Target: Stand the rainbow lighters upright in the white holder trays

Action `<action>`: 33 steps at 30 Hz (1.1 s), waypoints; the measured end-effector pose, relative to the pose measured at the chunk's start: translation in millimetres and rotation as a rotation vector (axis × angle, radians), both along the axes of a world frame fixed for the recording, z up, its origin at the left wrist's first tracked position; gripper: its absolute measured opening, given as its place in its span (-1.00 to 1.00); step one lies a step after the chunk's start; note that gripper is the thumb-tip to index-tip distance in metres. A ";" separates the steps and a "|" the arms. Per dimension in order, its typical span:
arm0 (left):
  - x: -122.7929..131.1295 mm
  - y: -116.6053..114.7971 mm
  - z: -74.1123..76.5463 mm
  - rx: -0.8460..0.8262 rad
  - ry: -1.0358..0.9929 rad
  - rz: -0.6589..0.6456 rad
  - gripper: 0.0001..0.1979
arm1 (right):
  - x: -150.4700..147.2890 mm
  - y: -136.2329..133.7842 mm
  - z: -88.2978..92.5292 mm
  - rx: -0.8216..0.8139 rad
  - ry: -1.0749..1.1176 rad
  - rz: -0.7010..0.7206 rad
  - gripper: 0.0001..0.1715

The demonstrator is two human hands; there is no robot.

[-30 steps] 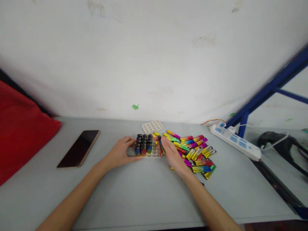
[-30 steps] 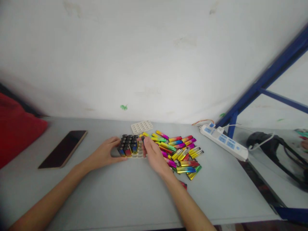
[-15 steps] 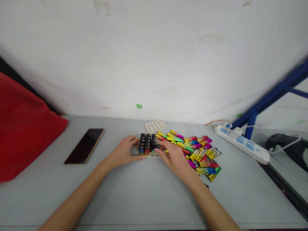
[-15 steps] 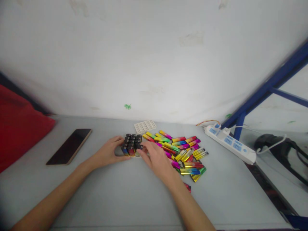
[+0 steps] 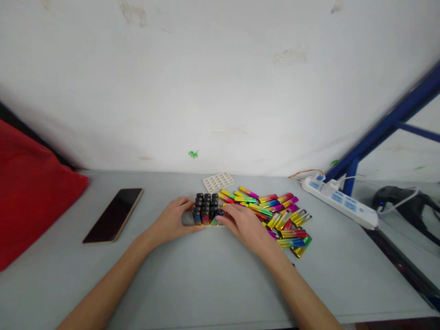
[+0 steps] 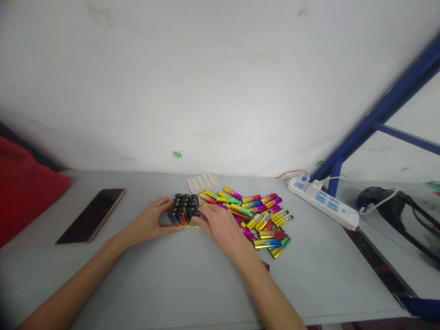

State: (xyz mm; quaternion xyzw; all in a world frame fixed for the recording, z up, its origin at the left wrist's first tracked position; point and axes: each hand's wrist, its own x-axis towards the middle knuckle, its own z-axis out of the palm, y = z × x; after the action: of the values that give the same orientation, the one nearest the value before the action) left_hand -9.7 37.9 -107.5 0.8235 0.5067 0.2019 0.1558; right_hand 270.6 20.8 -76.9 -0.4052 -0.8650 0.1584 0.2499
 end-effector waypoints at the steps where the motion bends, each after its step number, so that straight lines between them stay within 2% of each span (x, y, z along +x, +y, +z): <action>1: 0.0 0.1 0.1 0.004 0.001 0.001 -0.48 | 0.0 0.9 1.6 0.007 -0.014 0.017 -0.79; 4: 0.2 0.2 1.3 0.006 -0.011 0.013 -0.47 | -5.4 1.2 5.0 0.034 -0.089 0.040 -0.77; 8: 0.7 0.7 2.7 -0.018 -0.024 0.002 -0.50 | -14.7 1.2 5.7 0.009 -0.201 -0.071 -0.63; 11: 0.4 1.6 2.0 -0.013 -0.031 0.007 -0.48 | -4.3 6.6 4.2 -0.013 -0.119 -0.061 -0.55; 14: -0.9 2.6 -0.2 0.005 -0.032 0.012 -0.48 | 22.5 18.1 -1.3 0.078 -0.029 -0.151 -0.65; 17: -2.2 3.3 -1.9 0.027 -0.030 0.008 -0.50 | 49.4 32.2 -11.6 0.117 -0.103 -0.321 -0.70; 19: -2.5 3.3 -1.8 0.033 -0.025 0.011 -0.49 | 60.4 39.1 -18.2 0.078 -0.163 -0.361 -0.68; 23: -1.5 2.2 0.2 0.035 -0.017 0.002 -0.48 | 64.8 42.1 -23.2 0.005 -0.185 -0.387 -0.76; 26: -1.3 2.0 0.9 0.040 -0.007 -0.002 -0.51 | 62.0 38.9 -20.8 0.012 -0.178 -0.403 -0.82; 29: -3.7 2.7 1.7 0.023 0.006 -0.021 -0.51 | 60.4 37.0 -17.5 0.071 -0.022 -0.381 -0.85; 31: -6.8 3.0 3.6 0.003 0.007 -0.051 -0.52 | 59.2 37.0 -15.7 0.096 0.182 -0.372 -0.83; 33: -10.2 2.6 6.3 0.001 0.008 -0.075 -0.54 | 56.6 37.2 -14.0 0.044 0.424 -0.382 -0.78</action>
State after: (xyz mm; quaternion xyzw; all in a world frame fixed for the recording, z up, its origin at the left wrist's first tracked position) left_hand -19.9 40.5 -101.2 0.8427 0.4761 0.1929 0.1611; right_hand 327.2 58.0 -90.9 -0.5130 -0.7047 0.1707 0.4593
